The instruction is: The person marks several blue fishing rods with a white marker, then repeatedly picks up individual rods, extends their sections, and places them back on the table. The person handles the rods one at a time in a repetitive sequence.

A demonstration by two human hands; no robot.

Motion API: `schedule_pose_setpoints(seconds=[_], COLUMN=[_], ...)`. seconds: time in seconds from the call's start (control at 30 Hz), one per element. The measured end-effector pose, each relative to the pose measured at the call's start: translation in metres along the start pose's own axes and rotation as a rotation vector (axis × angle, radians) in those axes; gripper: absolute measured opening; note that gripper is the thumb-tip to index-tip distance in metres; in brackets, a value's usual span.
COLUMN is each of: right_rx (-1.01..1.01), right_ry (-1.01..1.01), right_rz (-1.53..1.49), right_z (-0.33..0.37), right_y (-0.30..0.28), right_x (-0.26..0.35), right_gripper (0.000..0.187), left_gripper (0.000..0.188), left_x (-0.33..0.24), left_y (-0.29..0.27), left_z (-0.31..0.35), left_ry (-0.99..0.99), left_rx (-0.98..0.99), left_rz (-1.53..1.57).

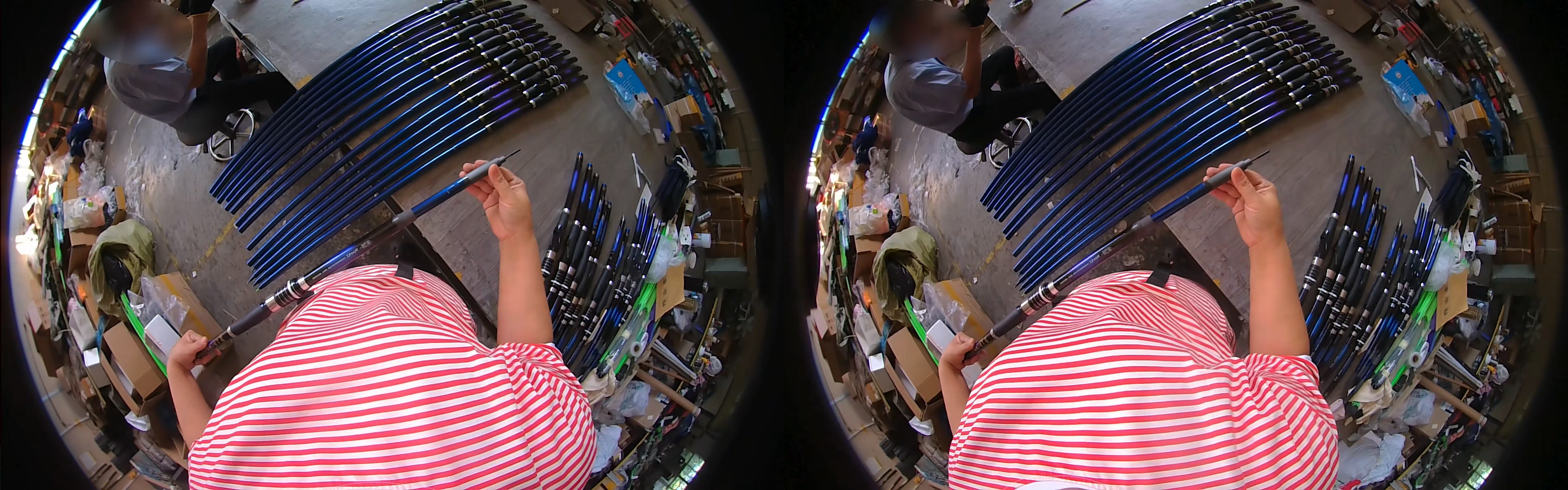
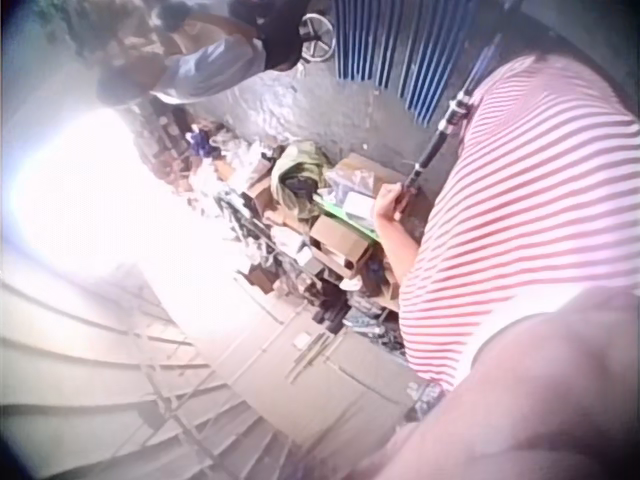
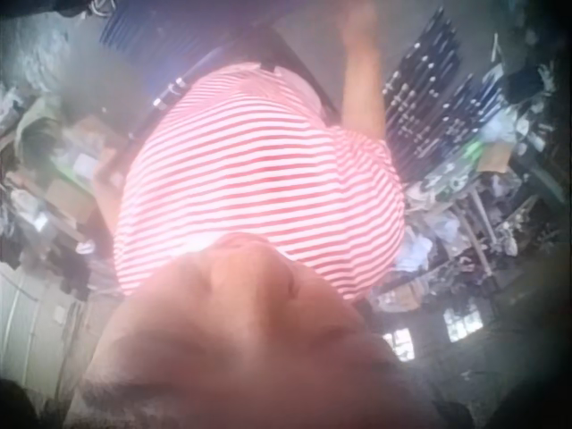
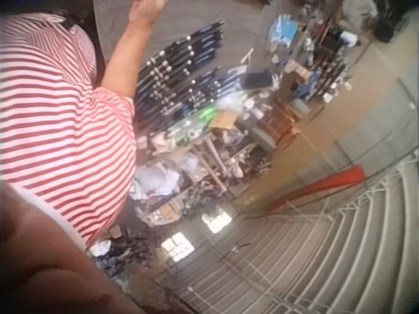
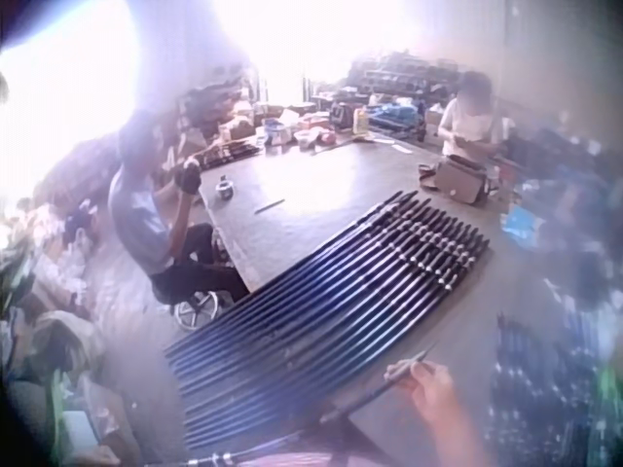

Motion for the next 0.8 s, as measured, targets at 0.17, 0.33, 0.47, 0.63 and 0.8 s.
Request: schedule_pose_setpoints(seconds=[0.17,0.33,0.47,0.63,0.8], right_rx=[0.035,0.121,0.222,0.792,0.837], right_ry=[-0.004,0.001,-0.024,0.554,0.671], right_rz=[0.025,-0.098,0.079,0.814,0.767], right_z=[0.002,-0.008,-0.016,0.022,0.072], right_y=[0.003,-0.013,0.013,0.044,0.037], right_x=[0.000,0.028,0.053,-0.007,-0.062], right_gripper=[0.027,0.040,0.038,0.024,0.025], left_gripper=[0.053,0.053,0.053,0.054,0.049], left_x=[0.000,0.001,-0.033,-0.070,-0.148], left_y=[-0.010,-0.020,-0.014,-0.016,0.000], left_z=[0.004,0.016,0.027,0.032,0.039], left_ry=[0.051,0.069,0.067,0.050,0.094], left_rx=[-0.051,-0.053,-0.096,-0.068,0.014], left_rz=[-0.014,-0.072,-0.127,-0.206,-0.549])
Point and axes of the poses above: each hand's wrist, its own z-axis away from the middle knuckle, its own y-axis out of the palm, x = y × z, the point moved 9 cm from there along -z, towards the middle knuckle, and after that the axes turned 5 degrees about x, right-handed, at the moved point
